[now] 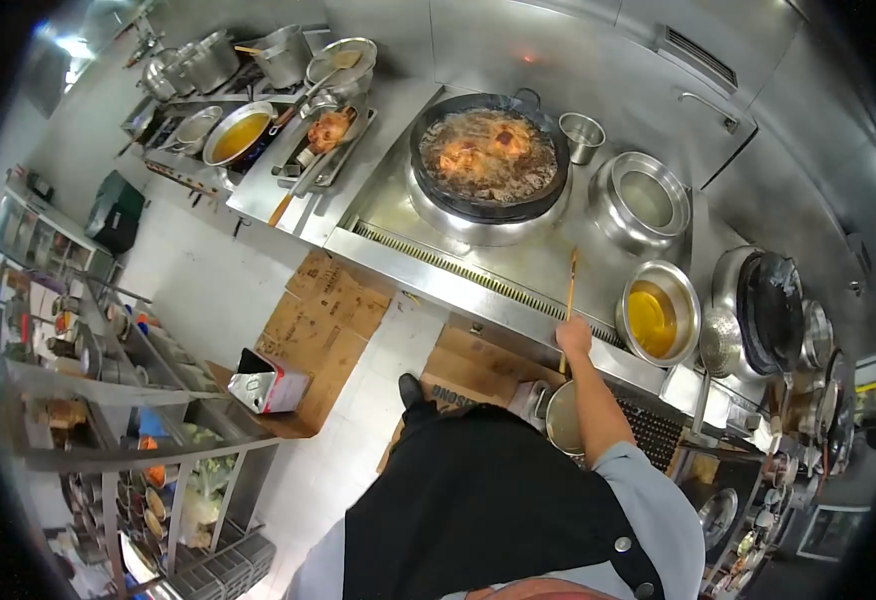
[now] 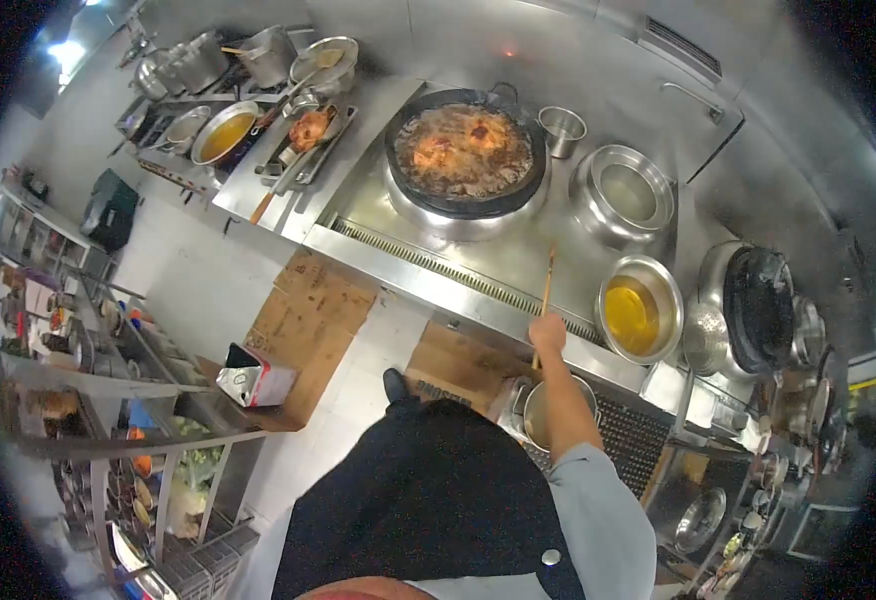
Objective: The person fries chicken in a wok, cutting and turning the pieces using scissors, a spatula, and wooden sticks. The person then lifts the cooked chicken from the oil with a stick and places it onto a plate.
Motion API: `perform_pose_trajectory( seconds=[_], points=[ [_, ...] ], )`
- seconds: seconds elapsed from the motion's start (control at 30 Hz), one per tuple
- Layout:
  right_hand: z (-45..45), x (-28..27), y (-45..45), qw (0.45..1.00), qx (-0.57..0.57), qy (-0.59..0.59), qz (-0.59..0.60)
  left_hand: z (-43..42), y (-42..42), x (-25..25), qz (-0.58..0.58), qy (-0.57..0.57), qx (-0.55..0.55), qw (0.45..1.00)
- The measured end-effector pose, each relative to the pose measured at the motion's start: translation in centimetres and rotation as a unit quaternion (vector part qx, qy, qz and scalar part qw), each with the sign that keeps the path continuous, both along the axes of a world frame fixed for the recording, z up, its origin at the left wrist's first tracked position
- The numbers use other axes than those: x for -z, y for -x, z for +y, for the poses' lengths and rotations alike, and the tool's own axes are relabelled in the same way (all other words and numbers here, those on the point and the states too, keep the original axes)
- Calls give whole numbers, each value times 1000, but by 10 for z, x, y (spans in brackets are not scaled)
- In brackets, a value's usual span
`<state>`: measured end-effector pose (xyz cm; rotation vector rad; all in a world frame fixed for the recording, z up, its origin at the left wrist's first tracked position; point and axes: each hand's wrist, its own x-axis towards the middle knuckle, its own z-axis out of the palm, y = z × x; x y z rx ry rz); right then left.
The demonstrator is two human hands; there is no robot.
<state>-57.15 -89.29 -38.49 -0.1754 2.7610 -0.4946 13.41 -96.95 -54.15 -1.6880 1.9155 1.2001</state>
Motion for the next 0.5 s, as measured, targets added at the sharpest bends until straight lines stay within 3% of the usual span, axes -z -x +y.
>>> perform_pose_trajectory(
  seconds=[0.1, 0.2, 0.23, 0.27, 0.3, 0.33, 0.4, 0.5],
  points=[
    [28, -10, 6, 996, -18, -24, 84, -94, -2, 25, -12, 8, 127, 992],
    [36, -88, 22, 979, -39, -18, 199, -219, 36, 25, -31, 96, 358, 928],
    [24, -135, 19, 971, -67, -15, 228, -267, 41, 35, 105, -115, -48, 987],
    [4, -183, 19, 962, -96, -10, 255, -312, 55, 47, 167, -65, -14, 984],
    [-13, -219, 22, 955, -126, -25, 269, -353, 89, 30, 49, -40, 38, 997],
    [-32, -251, 26, 946, -156, -40, 282, -378, 108, 34, 261, -86, -225, 935],
    [-88, -311, 28, 922, -219, -4, 320, -429, 162, -8, 258, -19, -145, 955],
    [-157, -353, 53, 912, -263, -60, 307, -463, 232, -54, 262, -43, -144, 953]
  ],
)
